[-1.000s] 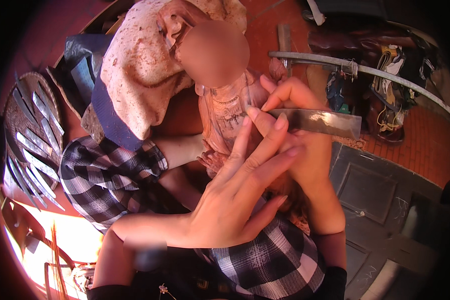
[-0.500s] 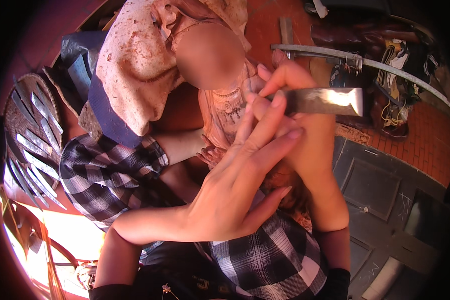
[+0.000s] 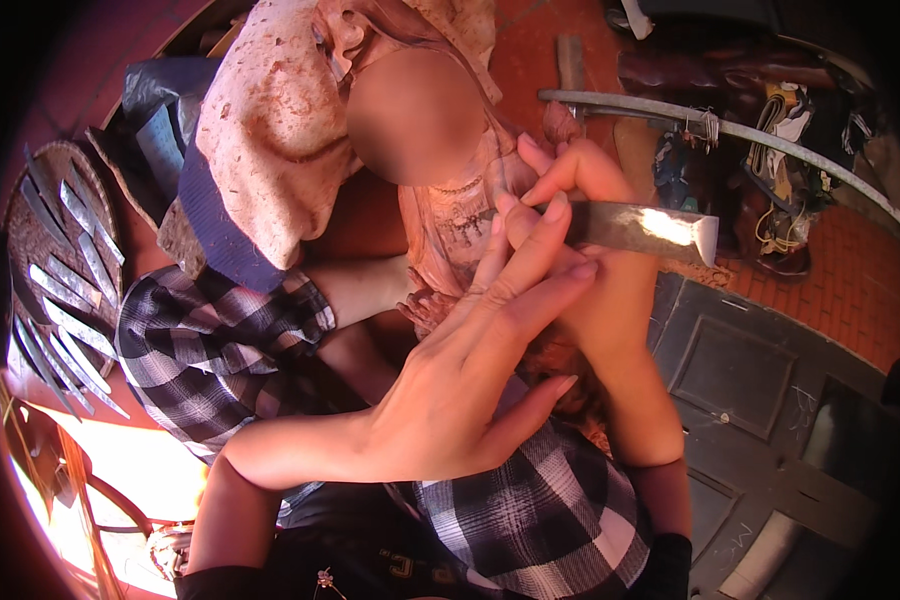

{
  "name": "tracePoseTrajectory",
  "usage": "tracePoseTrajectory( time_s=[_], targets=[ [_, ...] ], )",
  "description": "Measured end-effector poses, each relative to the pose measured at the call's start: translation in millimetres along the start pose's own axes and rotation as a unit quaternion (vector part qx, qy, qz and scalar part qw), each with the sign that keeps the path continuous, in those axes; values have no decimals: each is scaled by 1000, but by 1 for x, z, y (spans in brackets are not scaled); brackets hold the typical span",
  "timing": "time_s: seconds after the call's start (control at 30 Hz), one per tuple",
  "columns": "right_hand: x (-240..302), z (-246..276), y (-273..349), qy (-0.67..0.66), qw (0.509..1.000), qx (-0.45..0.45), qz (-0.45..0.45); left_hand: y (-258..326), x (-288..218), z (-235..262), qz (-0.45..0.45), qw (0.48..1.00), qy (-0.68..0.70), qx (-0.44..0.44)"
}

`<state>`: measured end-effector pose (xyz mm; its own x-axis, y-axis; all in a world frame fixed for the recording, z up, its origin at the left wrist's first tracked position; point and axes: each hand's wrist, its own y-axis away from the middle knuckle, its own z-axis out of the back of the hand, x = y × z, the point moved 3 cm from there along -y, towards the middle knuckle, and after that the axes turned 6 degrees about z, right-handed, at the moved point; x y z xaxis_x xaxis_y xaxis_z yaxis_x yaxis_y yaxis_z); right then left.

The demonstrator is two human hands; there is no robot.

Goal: The person carves a wooden statue using various chisels and knives, focusing on refining details of the figure's face and clothing. They switch tools multiple times and occasionally wipe the surface with a cloth.

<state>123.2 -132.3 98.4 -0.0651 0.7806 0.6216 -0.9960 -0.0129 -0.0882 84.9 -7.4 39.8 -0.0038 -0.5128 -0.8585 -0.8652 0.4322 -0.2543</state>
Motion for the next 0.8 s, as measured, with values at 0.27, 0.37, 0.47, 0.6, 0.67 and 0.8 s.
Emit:
tracePoseTrajectory(
  time_s=[0.27, 0.37, 0.47, 0.6, 0.67, 0.8],
  targets=[
    [-2, -4, -1, 15, 1000, -11, 0, 0, 1, 2, 16, 999, -27, 34],
    [1, -3, -3, 25, 1000, 5, 9, 0, 0, 3, 9, 1000, -15, 25],
    [5, -4, -6, 15, 1000, -7, -11, -2, 3, 3, 0, 1000, -9, 21],
    [3, -1, -4, 54, 998, 24, 14, 0, 0, 5, 4, 1000, -19, 24],
    [7, -1, -7, 65, 997, 30, -10, -1, -1, 6, 3, 1000, -16, 20],
    [9, -3, -9, 52, 998, 7, -23, -3, 4, 5, -12, 1000, 3, 14]
  ],
)
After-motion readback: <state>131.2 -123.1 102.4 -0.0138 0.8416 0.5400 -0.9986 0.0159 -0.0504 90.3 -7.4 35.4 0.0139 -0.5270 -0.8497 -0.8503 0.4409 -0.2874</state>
